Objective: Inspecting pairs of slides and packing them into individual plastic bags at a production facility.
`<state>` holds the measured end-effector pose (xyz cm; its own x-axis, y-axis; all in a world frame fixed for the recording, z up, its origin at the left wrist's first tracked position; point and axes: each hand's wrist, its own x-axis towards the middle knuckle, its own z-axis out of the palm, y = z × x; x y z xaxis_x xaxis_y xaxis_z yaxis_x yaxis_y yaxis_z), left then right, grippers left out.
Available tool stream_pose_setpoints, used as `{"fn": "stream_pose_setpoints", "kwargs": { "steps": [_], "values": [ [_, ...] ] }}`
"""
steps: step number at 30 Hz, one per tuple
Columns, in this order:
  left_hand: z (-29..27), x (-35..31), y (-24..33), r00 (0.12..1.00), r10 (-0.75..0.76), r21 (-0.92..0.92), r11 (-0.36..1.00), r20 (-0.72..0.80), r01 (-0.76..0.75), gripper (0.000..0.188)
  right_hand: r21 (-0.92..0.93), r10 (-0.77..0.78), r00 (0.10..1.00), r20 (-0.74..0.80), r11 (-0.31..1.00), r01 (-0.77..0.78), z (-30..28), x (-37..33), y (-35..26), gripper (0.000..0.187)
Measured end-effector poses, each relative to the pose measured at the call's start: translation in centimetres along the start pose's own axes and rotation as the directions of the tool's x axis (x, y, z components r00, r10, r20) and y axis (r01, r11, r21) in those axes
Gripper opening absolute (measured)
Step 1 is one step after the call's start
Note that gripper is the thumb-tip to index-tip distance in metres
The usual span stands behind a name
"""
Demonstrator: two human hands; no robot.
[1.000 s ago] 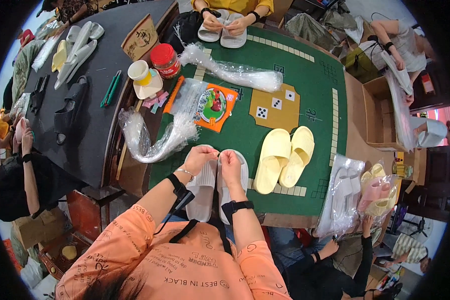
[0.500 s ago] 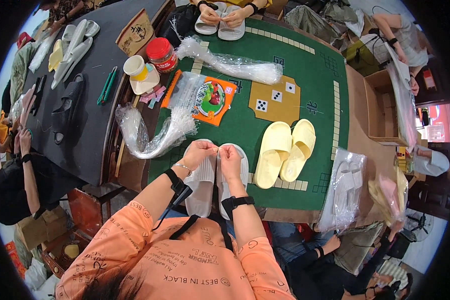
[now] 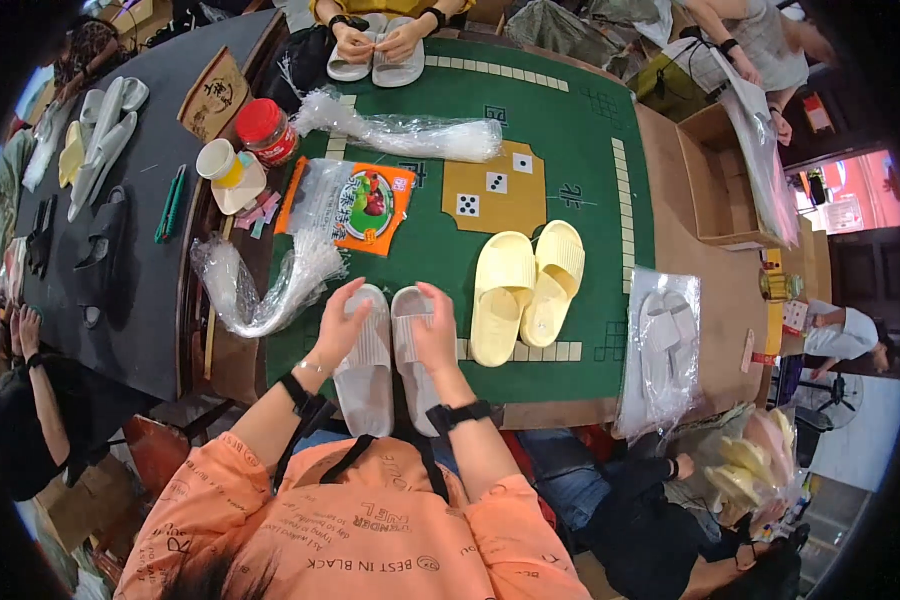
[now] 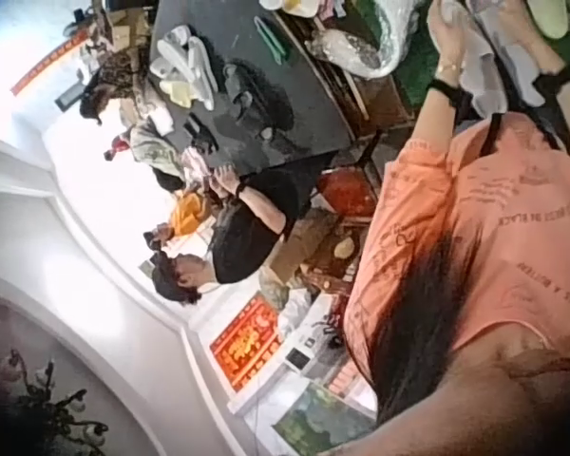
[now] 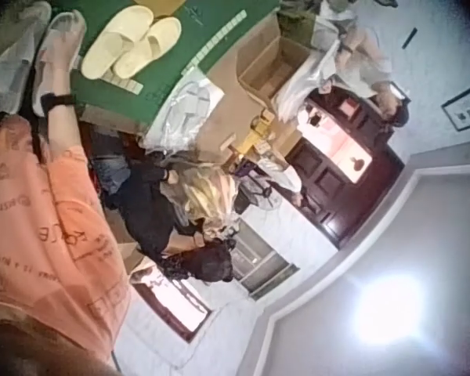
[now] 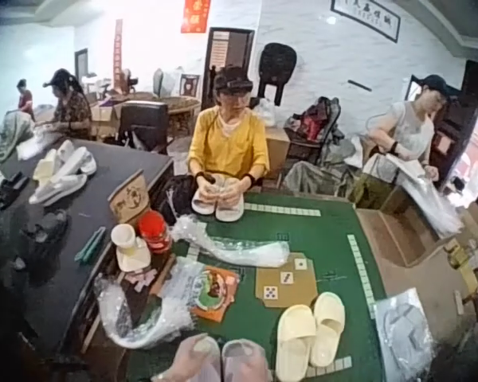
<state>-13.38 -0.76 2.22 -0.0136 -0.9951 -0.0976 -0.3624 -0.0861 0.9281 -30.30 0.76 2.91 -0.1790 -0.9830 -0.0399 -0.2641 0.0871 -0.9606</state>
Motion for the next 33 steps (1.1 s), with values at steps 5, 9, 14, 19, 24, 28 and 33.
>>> {"fn": "stream_pose_setpoints", "kwargs": {
  "steps": [5, 9, 14, 19, 24, 28, 33],
  "values": [
    [-3.3, -7.9, -1.9, 0.995, -0.078, 0.042, 0.996, -0.057, 0.08, 0.064, -0.338, -0.104, 0.994, -0.041, 0.937, 0.085, -6.2, -4.9, 1.9, 0.044],
    [-3.8, -11.3, -3.0, 0.794, -0.601, -0.154, 0.78, 0.088, 0.607, 0.061, -0.395, 0.072, 0.997, 0.039, 0.917, -0.051, -6.1, -7.2, 4.0, 0.043],
    [-0.6, -10.9, -5.4, 0.778, -0.605, -0.235, 0.742, 0.172, 0.628, 0.051, -0.648, 0.122, 0.992, -0.035, 0.753, -0.116, -3.9, -4.3, 3.1, 0.035],
    [3.2, -5.5, -4.9, 0.958, -0.278, -0.108, 0.953, 0.064, 0.284, 0.055, -0.648, 0.001, 0.995, -0.1, 0.759, -0.065, -7.1, 1.0, 2.6, 0.03],
    [4.7, -1.0, -3.5, 0.925, -0.337, -0.341, 0.86, 0.179, 0.379, 0.081, -0.839, -0.105, 0.99, -0.093, 0.544, -0.022, -8.4, 3.7, 0.7, 0.033],
    [7.0, -0.6, -3.0, 0.899, -0.349, -0.465, 0.77, 0.266, 0.436, 0.082, -0.794, -0.347, 0.9, -0.263, 0.607, 0.002, -8.0, 4.3, 4.5, 0.035],
    [13.5, -0.2, -0.8, 0.975, -0.045, -0.118, 0.99, 0.219, 0.072, 0.067, -0.667, -0.058, 0.94, -0.336, 0.72, -0.194, -15.4, 5.9, 13.3, 0.024]
  ]
}}
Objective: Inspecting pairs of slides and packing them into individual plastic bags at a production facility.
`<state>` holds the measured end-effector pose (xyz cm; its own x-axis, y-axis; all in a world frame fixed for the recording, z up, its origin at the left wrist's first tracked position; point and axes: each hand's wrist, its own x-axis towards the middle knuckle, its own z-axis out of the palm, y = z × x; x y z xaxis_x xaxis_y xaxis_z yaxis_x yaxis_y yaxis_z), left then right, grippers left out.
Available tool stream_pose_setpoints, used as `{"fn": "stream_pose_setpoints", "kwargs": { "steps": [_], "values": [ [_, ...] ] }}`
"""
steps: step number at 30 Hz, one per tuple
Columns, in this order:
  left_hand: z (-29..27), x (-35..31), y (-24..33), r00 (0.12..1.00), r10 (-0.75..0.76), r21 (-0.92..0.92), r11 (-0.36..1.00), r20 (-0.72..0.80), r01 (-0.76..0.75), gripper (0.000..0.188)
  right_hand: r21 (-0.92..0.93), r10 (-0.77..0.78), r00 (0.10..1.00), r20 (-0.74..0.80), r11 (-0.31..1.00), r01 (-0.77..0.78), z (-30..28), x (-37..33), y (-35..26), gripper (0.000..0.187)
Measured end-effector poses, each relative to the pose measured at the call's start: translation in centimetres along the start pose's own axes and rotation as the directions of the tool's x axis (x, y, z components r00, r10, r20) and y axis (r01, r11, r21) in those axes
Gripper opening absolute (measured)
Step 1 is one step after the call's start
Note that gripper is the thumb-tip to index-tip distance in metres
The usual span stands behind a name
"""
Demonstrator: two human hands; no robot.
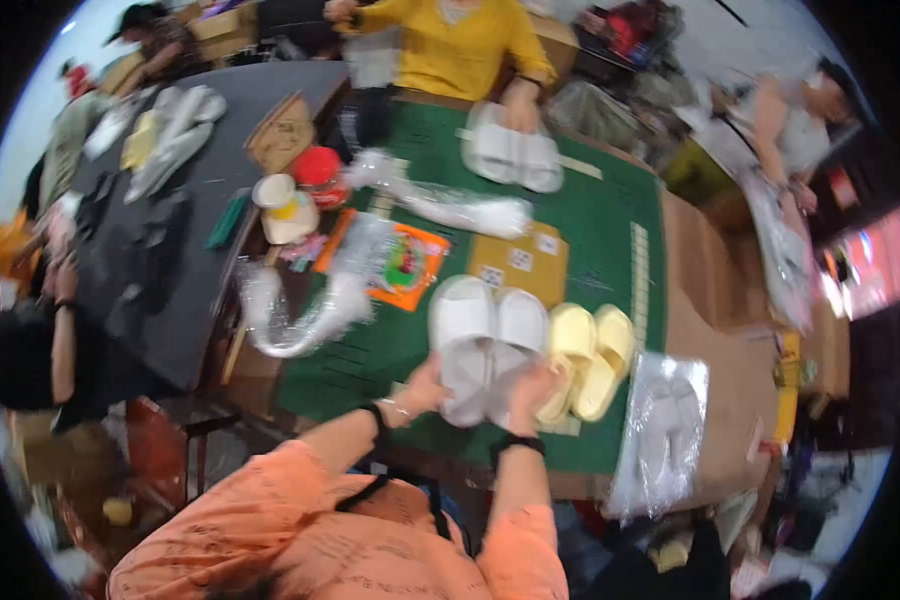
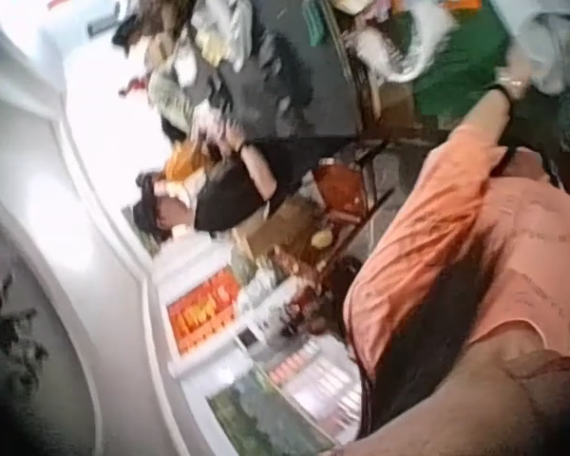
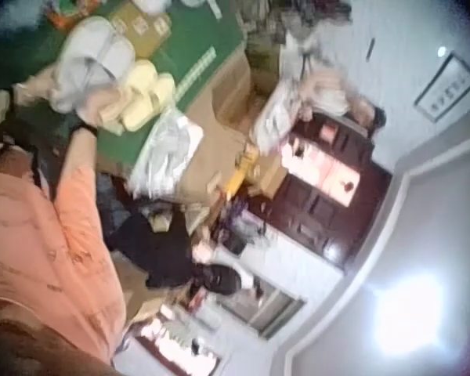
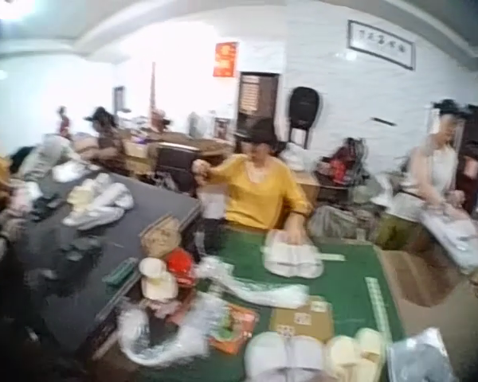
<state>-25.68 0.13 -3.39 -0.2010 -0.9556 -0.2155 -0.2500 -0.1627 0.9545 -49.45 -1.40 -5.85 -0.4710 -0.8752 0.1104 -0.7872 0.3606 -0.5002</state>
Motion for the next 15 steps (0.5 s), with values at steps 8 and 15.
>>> {"fn": "stream_pose_setpoints", "kwargs": {
  "steps": [8, 15],
  "values": [
    [-2.3, -1.4, 5.8, 0.953, -0.184, 0.358, 0.929, 0.24, 0.089, 0.047, -0.022, -0.1, 0.995, 0.022, 0.995, 0.1, -4.1, 0.1, 4.6, 0.031],
    [-22.5, -3.0, 6.1, 0.944, -0.081, 0.195, 0.969, -0.318, 0.149, 0.024, -0.199, -0.15, 0.884, -0.444, 0.978, 0.066, -5.0, -4.4, -3.1, 0.028]
  ]
}}
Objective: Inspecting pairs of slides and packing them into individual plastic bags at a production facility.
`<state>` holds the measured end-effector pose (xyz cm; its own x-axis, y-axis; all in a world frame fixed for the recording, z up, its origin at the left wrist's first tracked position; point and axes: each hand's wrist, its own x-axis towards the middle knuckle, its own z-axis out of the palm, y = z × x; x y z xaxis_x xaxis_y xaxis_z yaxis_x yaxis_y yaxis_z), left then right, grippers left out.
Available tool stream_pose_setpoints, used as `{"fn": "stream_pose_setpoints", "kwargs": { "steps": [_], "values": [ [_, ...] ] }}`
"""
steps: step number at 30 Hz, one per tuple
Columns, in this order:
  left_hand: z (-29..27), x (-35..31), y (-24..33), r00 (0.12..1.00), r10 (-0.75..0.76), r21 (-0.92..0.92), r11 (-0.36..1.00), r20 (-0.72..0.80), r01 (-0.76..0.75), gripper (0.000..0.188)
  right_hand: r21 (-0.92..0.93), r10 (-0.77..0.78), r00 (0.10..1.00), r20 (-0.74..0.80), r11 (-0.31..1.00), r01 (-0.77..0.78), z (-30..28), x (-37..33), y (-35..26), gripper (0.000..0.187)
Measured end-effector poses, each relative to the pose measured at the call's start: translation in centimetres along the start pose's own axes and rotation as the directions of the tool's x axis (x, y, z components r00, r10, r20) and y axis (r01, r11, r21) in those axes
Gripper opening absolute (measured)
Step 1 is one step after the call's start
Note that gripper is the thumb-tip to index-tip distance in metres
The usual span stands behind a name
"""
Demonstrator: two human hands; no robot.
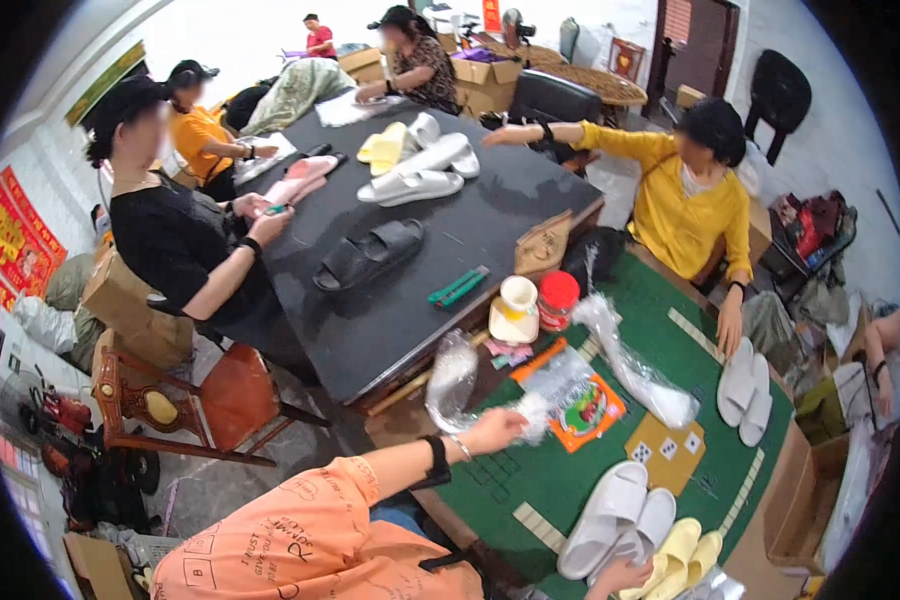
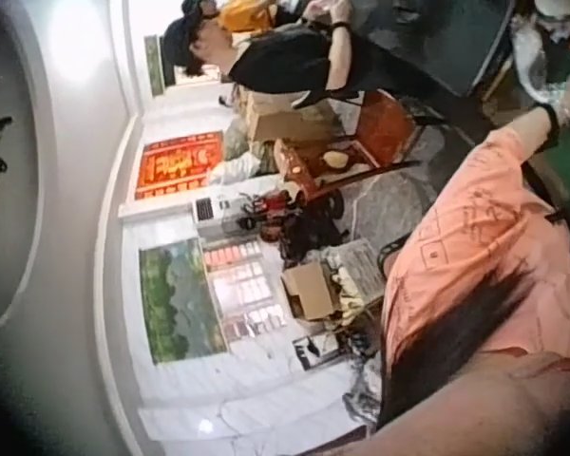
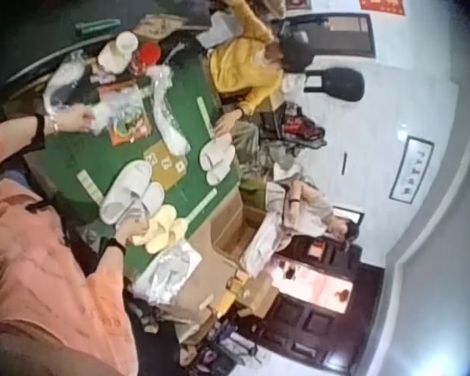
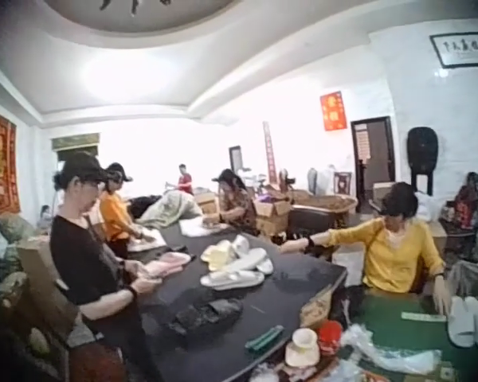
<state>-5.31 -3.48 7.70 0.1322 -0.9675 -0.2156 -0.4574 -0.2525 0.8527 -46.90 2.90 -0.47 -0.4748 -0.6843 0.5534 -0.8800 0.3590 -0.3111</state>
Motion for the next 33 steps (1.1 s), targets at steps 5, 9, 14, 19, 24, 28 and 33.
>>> {"fn": "stream_pose_setpoints", "kwargs": {
  "steps": [5, 9, 14, 19, 24, 28, 33],
  "values": [
    [-15.1, 3.1, -5.3, 0.731, -0.088, -0.073, 0.996, -0.676, 0.053, 0.025, 0.124, 0.062, 0.96, 0.272, 0.987, -0.099, 0.6, -3.4, -2.9, 0.04],
    [-25.9, 5.3, -13.2, 0.041, -0.6, -0.596, 0.799, -0.799, 0.084, 0.037, 0.183, 0.031, 0.945, 0.326, 0.979, -0.095, 0.4, -5.2, -9.6, 0.036],
    [-31.9, 6.3, -16.8, 0.273, -0.878, -0.893, 0.293, -0.392, -0.341, 0.035, 0.394, -0.09, 0.938, 0.336, 0.918, -0.053, 1.8, -8.6, -12.1, 0.032],
    [-34.1, 7.1, -20.4, 0.48, -0.81, -0.872, 0.076, -0.337, -0.484, 0.034, 0.437, -0.16, 0.898, 0.41, 0.898, -0.04, 0.4, -10.4, -14.8, 0.024],
    [-34.9, 8.4, -22.6, 0.636, -0.755, -0.908, -0.14, -0.161, -0.396, 0.019, 0.394, -0.169, 0.873, 0.457, 0.919, -0.028, -3.3, -11.5, -17.2, 0.019],
    [-37.5, 7.0, -22.5, 0.675, -0.733, -0.99, -0.012, -0.087, -0.14, 0.023, 0.419, -0.222, 0.891, 0.397, 0.907, 0.039, -2.9, -10.9, -19.7, 0.019],
    [-37.5, 6.3, -23.8, 0.748, -0.407, -0.829, 0.442, -0.525, -0.342, 0.032, 0.39, -0.221, 0.875, 0.431, 0.92, 0.041, -2.5, -10.8, -20.3, 0.015]
  ]
}}
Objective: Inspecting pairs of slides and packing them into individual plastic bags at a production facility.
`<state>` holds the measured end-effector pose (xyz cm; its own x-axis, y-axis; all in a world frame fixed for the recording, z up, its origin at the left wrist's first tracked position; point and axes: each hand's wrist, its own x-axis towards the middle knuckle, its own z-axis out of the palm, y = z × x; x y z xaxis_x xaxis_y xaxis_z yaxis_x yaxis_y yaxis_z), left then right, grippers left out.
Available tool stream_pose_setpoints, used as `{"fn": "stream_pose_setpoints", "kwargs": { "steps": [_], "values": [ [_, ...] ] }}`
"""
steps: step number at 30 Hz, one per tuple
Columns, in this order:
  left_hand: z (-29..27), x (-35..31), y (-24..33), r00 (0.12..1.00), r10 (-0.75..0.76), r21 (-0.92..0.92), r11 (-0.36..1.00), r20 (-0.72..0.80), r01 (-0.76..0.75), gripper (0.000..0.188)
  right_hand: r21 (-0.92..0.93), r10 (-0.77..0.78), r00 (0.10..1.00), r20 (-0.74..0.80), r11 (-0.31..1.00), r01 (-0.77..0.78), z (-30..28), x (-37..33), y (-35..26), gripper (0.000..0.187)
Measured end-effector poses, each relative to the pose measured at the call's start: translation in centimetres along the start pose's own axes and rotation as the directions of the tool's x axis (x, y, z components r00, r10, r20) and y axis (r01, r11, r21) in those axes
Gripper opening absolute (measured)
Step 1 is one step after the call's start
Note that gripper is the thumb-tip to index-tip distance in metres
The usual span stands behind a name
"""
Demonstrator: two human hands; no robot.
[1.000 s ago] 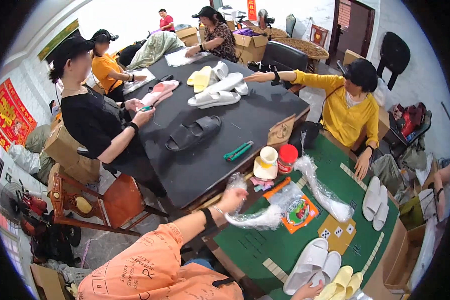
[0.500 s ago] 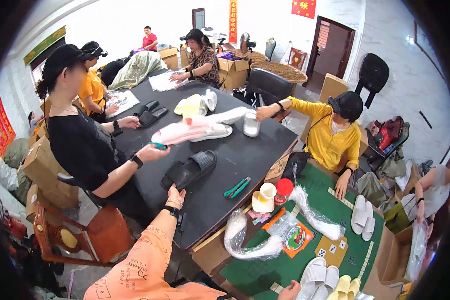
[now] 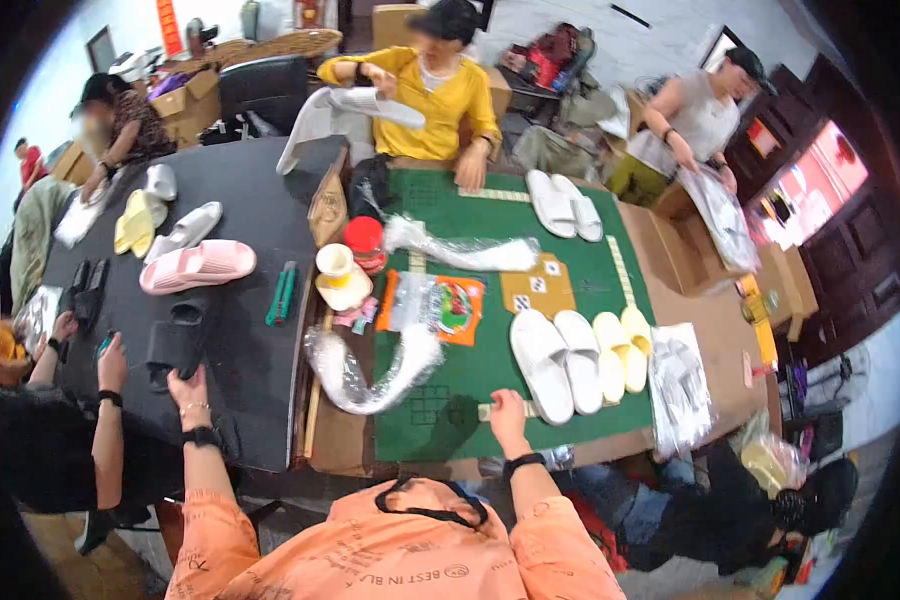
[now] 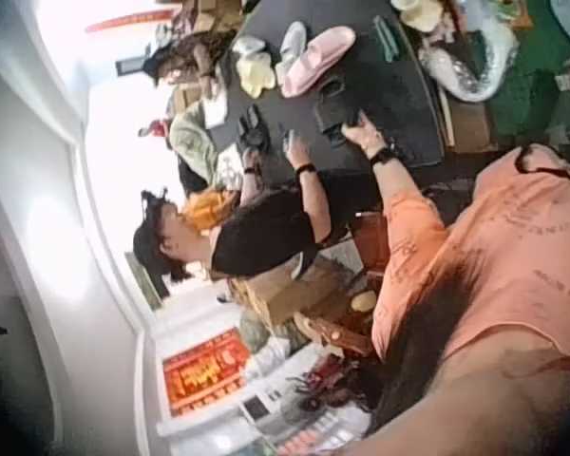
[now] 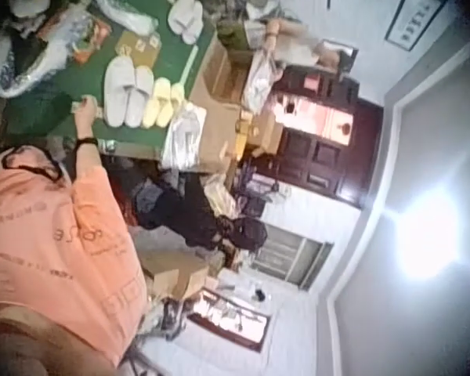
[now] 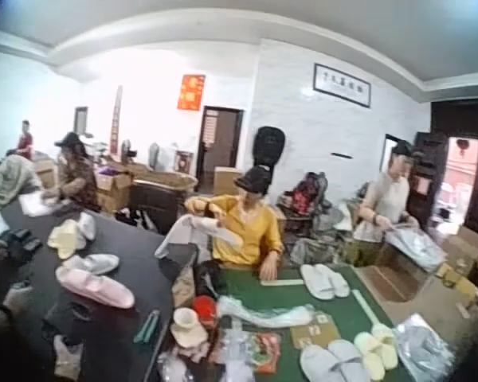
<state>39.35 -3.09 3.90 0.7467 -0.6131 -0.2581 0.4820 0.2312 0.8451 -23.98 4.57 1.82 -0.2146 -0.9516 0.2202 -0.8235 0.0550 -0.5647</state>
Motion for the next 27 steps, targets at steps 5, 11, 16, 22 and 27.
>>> {"fn": "stream_pose_setpoints", "kwargs": {
  "steps": [5, 11, 16, 22, 27],
  "values": [
    [3.6, -12.0, 4.0, 0.922, -0.048, -0.093, 0.996, -0.385, 0.014, 0.036, 0.02, 0.163, 0.986, -0.024, 0.987, -0.162, -1.1, -1.8, 2.4, 0.011],
    [-0.4, -19.0, 3.4, 0.987, -0.162, -0.04, 0.986, 0.003, 0.162, 0.031, 0.221, 0.278, 0.949, 0.147, 0.926, -0.306, -2.2, -1.4, 3.1, 0.016],
    [7.2, -21.2, -3.5, 0.847, -0.324, 0.362, 0.916, 0.421, 0.17, 0.019, 0.529, -0.09, 0.525, 0.846, 0.269, -0.805, -6.0, 4.1, -7.3, 0.05],
    [18.5, -26.9, -8.7, 0.779, -0.501, 0.272, 0.864, 0.377, 0.424, 0.02, 0.41, -0.445, 0.192, 0.875, 0.467, -0.784, -7.7, 4.2, -9.2, 0.078],
    [20.3, -29.4, -10.4, 0.776, -0.503, 0.294, 0.861, 0.38, 0.414, 0.017, 0.381, -0.352, 0.265, 0.898, 0.319, -0.868, -9.3, 1.0, -5.1, 0.086]
  ]
}}
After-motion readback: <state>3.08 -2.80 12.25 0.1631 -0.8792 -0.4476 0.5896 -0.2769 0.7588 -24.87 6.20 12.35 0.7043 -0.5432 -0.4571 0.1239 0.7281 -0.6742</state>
